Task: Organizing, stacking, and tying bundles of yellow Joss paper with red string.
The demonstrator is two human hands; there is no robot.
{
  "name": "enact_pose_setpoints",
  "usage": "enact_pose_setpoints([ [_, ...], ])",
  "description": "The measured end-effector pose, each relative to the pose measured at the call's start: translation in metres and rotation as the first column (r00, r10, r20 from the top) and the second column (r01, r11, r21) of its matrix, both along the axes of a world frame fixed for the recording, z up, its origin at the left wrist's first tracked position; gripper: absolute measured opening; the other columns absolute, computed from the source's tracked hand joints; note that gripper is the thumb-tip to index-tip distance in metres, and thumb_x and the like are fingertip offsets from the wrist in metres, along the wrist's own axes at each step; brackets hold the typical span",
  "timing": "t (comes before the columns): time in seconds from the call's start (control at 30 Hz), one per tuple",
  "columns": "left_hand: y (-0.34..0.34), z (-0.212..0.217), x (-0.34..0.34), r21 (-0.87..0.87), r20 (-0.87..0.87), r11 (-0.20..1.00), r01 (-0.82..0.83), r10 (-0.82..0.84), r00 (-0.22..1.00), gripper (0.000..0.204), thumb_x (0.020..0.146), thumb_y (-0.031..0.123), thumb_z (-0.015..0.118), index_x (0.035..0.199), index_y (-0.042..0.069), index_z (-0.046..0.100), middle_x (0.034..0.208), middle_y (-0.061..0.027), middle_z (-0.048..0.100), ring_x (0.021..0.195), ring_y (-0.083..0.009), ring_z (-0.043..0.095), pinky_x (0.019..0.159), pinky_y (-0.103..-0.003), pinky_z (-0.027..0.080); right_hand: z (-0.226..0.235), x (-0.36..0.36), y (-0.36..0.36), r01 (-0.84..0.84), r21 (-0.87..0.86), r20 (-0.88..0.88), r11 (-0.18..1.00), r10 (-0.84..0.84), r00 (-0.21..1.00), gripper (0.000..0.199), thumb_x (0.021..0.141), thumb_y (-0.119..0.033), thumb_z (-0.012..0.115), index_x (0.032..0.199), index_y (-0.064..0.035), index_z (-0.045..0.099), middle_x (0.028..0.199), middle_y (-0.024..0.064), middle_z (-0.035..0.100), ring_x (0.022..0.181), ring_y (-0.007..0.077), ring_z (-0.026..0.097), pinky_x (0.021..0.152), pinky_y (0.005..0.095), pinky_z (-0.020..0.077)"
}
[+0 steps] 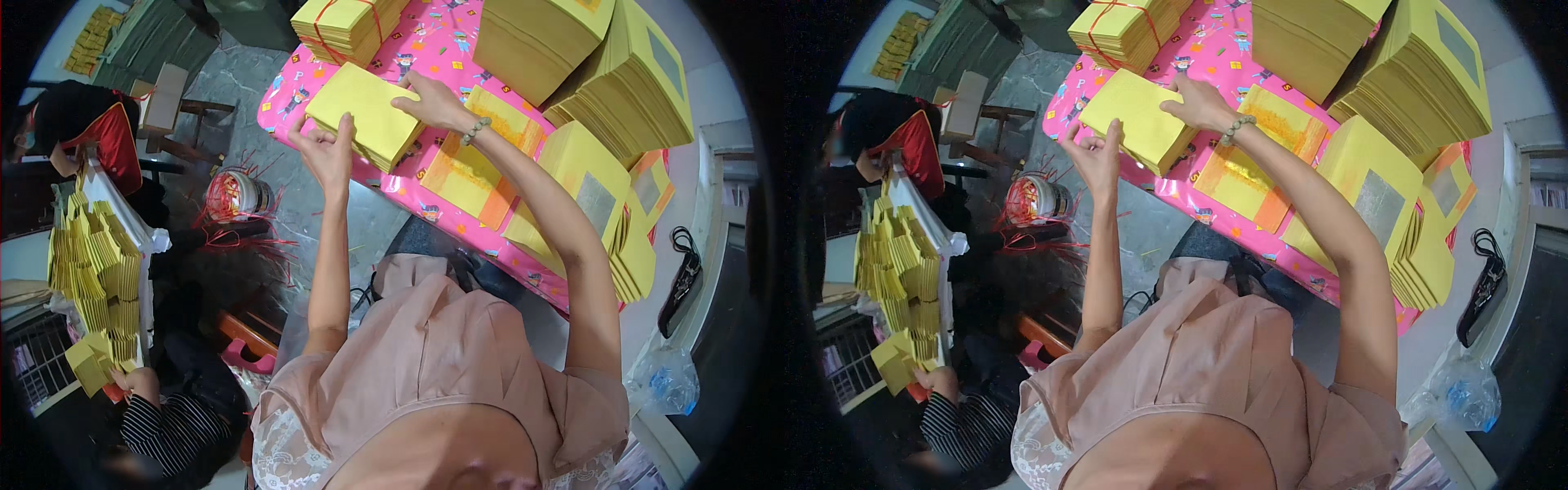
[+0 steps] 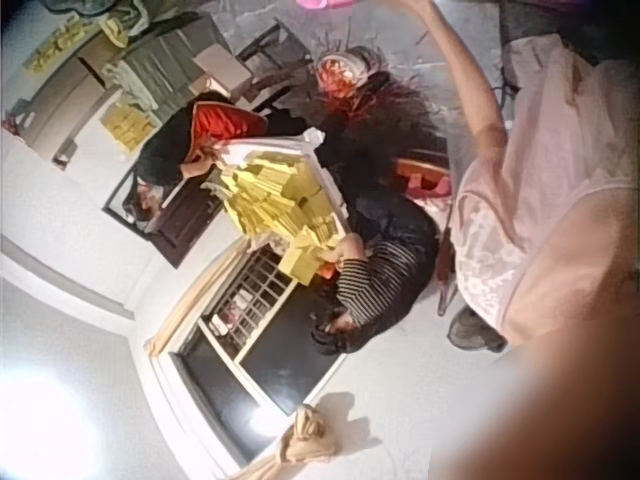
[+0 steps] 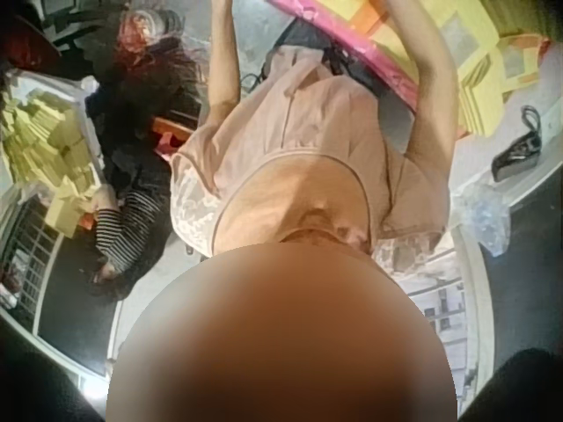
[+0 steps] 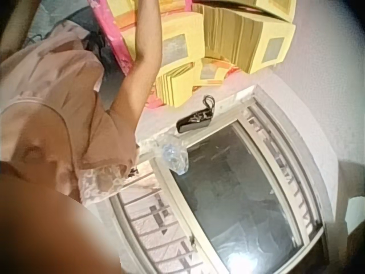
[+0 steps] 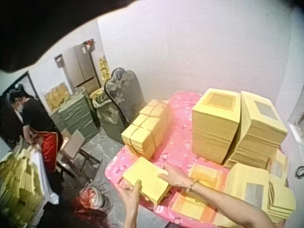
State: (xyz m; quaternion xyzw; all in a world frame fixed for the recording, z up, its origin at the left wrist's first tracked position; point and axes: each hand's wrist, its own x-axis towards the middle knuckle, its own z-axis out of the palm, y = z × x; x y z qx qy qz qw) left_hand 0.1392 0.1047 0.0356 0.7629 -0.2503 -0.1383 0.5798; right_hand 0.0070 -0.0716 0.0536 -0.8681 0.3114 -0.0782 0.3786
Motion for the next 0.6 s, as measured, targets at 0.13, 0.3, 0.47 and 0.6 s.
enact_pose_setpoints([
  [0.13, -0.001, -0.014, -0.010, -0.054, -0.243, 0.980, -0.191, 0.173, 0.955, 0.097, 0.077, 0.034, 0.084, 0.141, -0.003, 0.022, 0.115, -0.0221, 0.056, 0.089, -0.0195, 0.062, 0.074, -0.039, 0.052, 0.006, -0.001, 0.006, -0.022, -0.135, -0.028, 0.991, 0.019, 0.999, 0.049, 0.087, -0.042, 0.069, 0.113, -0.0021, 0.057, 0.106, 0.0179, 0.066, 0.098, 0.0325, 0.064, 0.082, 0.0423, 0.0496],
  [0.3, 0.002, -0.031, 0.006, -0.055, -0.689, 0.982, -0.178, 0.092, 0.719, 0.068, 0.078, 0.040, 0.082, 0.126, 0.007, 0.048, 0.107, -0.0023, 0.063, 0.096, -0.0106, 0.058, 0.076, -0.035, 0.043, -0.004, 0.000, -0.003, 0.034, -0.202, -0.060, 0.979, -0.047, 0.997, 0.059, 0.085, -0.046, 0.068, 0.118, 0.0025, 0.059, 0.117, 0.0229, 0.063, 0.106, 0.0343, 0.062, 0.086, 0.0430, 0.0508],
  [0.47, -0.010, -0.016, 0.010, -0.065, -0.800, 0.998, 0.018, -0.063, 0.597, 0.048, 0.076, 0.035, 0.084, 0.114, 0.014, 0.062, 0.096, 0.0020, 0.070, 0.089, -0.0103, 0.062, 0.074, -0.031, 0.041, -0.033, -0.006, -0.027, -0.132, 0.418, 0.058, 0.899, 0.118, 0.991, 0.069, 0.088, -0.055, 0.066, 0.121, 0.0050, 0.064, 0.115, 0.0198, 0.068, 0.104, 0.0243, 0.064, 0.087, 0.0366, 0.0502],
  [0.6, -0.009, -0.021, 0.017, -0.082, -0.799, 0.997, -0.011, -0.059, 0.599, 0.052, 0.075, 0.033, 0.085, 0.115, 0.012, 0.061, 0.102, -0.0003, 0.070, 0.089, -0.0131, 0.065, 0.078, -0.031, 0.046, -0.020, -0.001, -0.016, -0.106, 0.420, 0.065, 0.901, 0.087, 0.994, 0.066, 0.088, -0.053, 0.067, 0.117, 0.0067, 0.066, 0.108, 0.0174, 0.070, 0.099, 0.0208, 0.064, 0.087, 0.0358, 0.0500],
])
